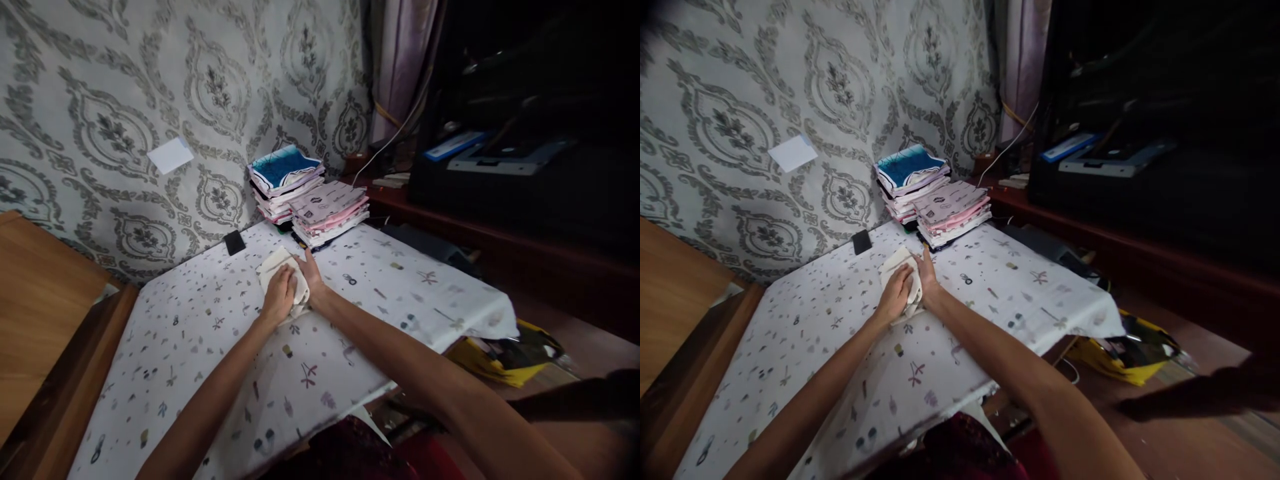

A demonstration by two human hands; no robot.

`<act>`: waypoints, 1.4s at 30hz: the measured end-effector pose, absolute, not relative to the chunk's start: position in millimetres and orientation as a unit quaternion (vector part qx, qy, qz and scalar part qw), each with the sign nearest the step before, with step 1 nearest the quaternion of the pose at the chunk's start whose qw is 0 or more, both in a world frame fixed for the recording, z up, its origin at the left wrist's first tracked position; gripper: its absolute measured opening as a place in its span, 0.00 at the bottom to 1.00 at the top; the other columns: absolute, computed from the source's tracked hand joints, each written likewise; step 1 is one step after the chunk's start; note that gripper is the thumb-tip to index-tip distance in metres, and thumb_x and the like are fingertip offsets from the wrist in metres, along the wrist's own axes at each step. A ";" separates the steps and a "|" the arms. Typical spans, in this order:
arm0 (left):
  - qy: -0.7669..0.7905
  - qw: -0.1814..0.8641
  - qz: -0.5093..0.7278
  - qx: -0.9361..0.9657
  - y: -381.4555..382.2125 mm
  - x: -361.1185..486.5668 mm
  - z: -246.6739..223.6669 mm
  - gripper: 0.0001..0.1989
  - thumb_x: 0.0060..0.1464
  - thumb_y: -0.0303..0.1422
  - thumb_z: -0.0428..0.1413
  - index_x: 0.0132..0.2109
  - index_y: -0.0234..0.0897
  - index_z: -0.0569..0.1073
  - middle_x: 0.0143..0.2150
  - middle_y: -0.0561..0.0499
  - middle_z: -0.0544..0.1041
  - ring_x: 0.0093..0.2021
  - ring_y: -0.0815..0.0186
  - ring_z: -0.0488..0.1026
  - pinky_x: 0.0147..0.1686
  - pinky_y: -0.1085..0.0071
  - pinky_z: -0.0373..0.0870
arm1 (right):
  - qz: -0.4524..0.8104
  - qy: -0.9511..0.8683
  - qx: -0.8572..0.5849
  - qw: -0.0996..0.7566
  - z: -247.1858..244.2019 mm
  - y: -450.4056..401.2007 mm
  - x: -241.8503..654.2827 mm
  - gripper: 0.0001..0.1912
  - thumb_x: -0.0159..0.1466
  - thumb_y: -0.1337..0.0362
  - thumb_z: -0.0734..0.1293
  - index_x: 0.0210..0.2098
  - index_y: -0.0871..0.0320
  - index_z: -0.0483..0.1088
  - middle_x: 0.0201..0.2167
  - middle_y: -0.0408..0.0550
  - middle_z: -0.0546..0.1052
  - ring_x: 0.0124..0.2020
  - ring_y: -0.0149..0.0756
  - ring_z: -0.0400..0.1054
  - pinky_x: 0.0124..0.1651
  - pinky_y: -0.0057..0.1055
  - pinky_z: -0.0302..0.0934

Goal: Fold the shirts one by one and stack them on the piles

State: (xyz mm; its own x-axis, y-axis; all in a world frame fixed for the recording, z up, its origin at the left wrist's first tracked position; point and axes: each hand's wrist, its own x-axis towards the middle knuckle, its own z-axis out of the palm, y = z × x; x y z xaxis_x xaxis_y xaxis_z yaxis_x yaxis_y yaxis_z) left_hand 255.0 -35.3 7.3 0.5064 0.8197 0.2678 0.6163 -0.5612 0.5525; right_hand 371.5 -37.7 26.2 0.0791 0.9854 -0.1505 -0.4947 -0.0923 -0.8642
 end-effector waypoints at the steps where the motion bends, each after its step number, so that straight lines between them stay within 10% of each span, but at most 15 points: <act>1: 0.427 0.198 0.253 0.845 -35.4 255.1 7.3 0.21 0.67 0.37 0.44 0.61 0.35 0.71 0.70 0.38 0.65 0.71 0.53 0.58 0.72 0.51 0.51 | 0.618 -0.290 -0.413 0.604 24.6 -35.4 374.0 0.45 0.68 0.37 0.36 0.63 0.59 0.61 0.46 0.57 0.80 0.40 0.46 0.77 0.47 0.45 0.71; 11: 0.415 0.138 0.106 0.893 -54.0 255.7 17.1 0.27 0.70 0.44 0.39 0.67 0.35 0.64 0.73 0.40 0.58 0.75 0.57 0.49 0.72 0.49 0.42 | 0.503 -0.339 -0.491 0.625 0.3 -7.5 407.6 0.16 0.69 0.57 0.59 0.53 0.54 0.67 0.39 0.49 0.79 0.46 0.37 0.76 0.53 0.37 0.69; 17: 0.408 0.114 0.073 0.903 -63.0 256.7 25.7 0.28 0.71 0.46 0.38 0.69 0.39 0.60 0.74 0.42 0.56 0.75 0.58 0.47 0.72 0.48 0.43 | 0.400 -0.431 -0.594 0.549 -2.1 20.3 411.2 0.22 0.53 0.68 0.74 0.47 0.58 0.72 0.33 0.44 0.77 0.36 0.37 0.73 0.48 0.36 0.68; 33: 0.314 0.050 0.041 0.947 -93.6 244.6 17.9 0.24 0.71 0.38 0.41 0.70 0.42 0.59 0.74 0.43 0.56 0.75 0.54 0.48 0.71 0.44 0.47 | 0.173 -0.576 -0.694 0.396 12.6 22.8 407.2 0.22 0.61 0.72 0.62 0.54 0.61 0.72 0.43 0.53 0.79 0.47 0.44 0.72 0.54 0.39 0.65; 42: 0.518 0.165 0.276 0.792 31.1 201.6 40.6 0.09 0.57 0.27 0.52 0.44 0.38 0.74 0.45 0.44 0.77 0.50 0.55 0.72 0.55 0.57 0.67 | 0.138 -0.704 -0.638 0.281 21.8 -5.5 368.8 0.24 0.69 0.72 0.55 0.62 0.67 0.67 0.59 0.61 0.73 0.61 0.42 0.66 0.63 0.34 0.57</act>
